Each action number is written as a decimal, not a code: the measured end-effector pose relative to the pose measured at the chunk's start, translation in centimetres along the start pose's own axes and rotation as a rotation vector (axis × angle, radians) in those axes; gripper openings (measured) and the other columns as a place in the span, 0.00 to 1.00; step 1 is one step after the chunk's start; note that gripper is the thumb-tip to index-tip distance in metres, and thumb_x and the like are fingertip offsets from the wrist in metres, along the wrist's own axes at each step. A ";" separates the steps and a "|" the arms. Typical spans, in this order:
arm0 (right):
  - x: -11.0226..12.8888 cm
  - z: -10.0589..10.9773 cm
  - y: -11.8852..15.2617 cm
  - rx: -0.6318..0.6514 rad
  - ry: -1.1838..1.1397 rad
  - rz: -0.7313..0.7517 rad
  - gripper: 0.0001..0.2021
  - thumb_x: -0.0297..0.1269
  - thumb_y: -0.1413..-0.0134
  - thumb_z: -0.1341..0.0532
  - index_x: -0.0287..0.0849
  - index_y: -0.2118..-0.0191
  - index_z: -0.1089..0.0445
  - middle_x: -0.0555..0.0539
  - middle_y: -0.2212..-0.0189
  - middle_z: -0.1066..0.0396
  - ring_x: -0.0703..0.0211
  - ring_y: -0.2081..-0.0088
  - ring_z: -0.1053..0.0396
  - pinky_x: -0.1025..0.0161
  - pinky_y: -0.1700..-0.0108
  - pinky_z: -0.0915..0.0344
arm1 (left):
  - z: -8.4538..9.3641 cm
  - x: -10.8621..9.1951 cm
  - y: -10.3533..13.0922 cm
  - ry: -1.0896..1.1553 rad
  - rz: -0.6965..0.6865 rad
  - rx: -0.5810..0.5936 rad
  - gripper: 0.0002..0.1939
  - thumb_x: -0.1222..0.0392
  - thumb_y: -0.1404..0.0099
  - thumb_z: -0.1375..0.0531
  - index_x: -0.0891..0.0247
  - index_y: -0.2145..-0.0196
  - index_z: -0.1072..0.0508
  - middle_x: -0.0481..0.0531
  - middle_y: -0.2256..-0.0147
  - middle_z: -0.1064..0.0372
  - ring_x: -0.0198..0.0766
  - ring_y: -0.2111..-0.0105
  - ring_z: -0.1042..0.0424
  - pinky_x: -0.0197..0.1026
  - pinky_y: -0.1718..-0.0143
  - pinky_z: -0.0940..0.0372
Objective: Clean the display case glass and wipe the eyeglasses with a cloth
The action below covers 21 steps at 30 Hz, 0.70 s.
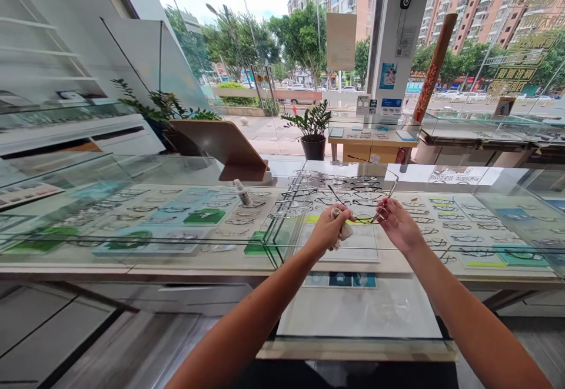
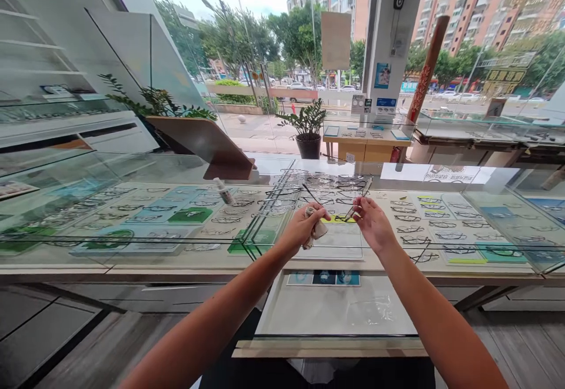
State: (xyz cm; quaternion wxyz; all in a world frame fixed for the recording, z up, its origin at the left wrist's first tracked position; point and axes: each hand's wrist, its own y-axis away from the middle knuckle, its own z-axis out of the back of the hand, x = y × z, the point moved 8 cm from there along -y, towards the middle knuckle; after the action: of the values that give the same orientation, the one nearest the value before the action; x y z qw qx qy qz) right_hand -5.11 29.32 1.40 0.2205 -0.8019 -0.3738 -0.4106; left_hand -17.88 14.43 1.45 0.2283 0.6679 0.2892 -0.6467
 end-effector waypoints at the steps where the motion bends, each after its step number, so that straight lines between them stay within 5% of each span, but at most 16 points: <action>1: 0.7 0.2 -0.1 0.006 0.008 0.038 0.17 0.49 0.61 0.18 0.51 0.67 0.21 0.52 0.64 0.23 0.61 0.63 0.28 0.63 0.62 0.28 | 0.2 0.1 -0.1 -0.033 0.024 0.014 0.23 0.40 0.45 0.34 0.63 0.67 0.30 0.48 0.73 0.29 0.29 0.80 0.41 0.34 0.78 0.46; 7: 3.7 1.4 -0.7 0.009 -0.014 0.144 0.16 0.48 0.61 0.18 0.51 0.68 0.21 0.54 0.65 0.21 0.63 0.64 0.25 0.66 0.65 0.28 | 4.8 1.4 -1.6 -0.209 0.147 -0.003 0.15 0.53 0.41 0.44 0.64 0.61 0.26 0.47 0.75 0.34 0.35 0.77 0.35 0.36 0.76 0.39; 11: 4.3 1.4 -0.6 0.002 -0.015 0.149 0.17 0.47 0.63 0.18 0.50 0.68 0.20 0.55 0.65 0.21 0.66 0.64 0.25 0.69 0.64 0.28 | 8.1 2.4 -1.9 -0.408 0.170 0.014 0.12 0.57 0.43 0.42 0.63 0.62 0.26 0.47 0.74 0.30 0.37 0.75 0.32 0.37 0.74 0.38; 16: 5.1 1.3 -0.3 -0.013 0.044 0.184 0.17 0.49 0.63 0.18 0.51 0.68 0.19 0.54 0.63 0.19 0.65 0.63 0.24 0.69 0.63 0.27 | 10.7 1.9 -1.7 -0.693 0.050 -0.031 0.12 0.58 0.44 0.35 0.62 0.61 0.25 0.48 0.72 0.25 0.43 0.68 0.26 0.42 0.62 0.34; 21: 6.6 1.6 -0.2 -0.032 0.084 0.262 0.17 0.50 0.66 0.17 0.52 0.70 0.19 0.54 0.61 0.17 0.65 0.63 0.22 0.69 0.63 0.26 | 11.6 0.1 -1.3 -0.884 -0.129 -0.138 0.13 0.57 0.39 0.34 0.60 0.56 0.25 0.52 0.64 0.23 0.46 0.64 0.25 0.46 0.55 0.34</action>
State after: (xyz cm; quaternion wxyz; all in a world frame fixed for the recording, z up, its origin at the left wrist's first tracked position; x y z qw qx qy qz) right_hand -1.96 33.29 5.93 0.2748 -0.8294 -0.2497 -0.4173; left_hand -27.19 7.52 0.77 0.3331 0.2912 0.2476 -0.8619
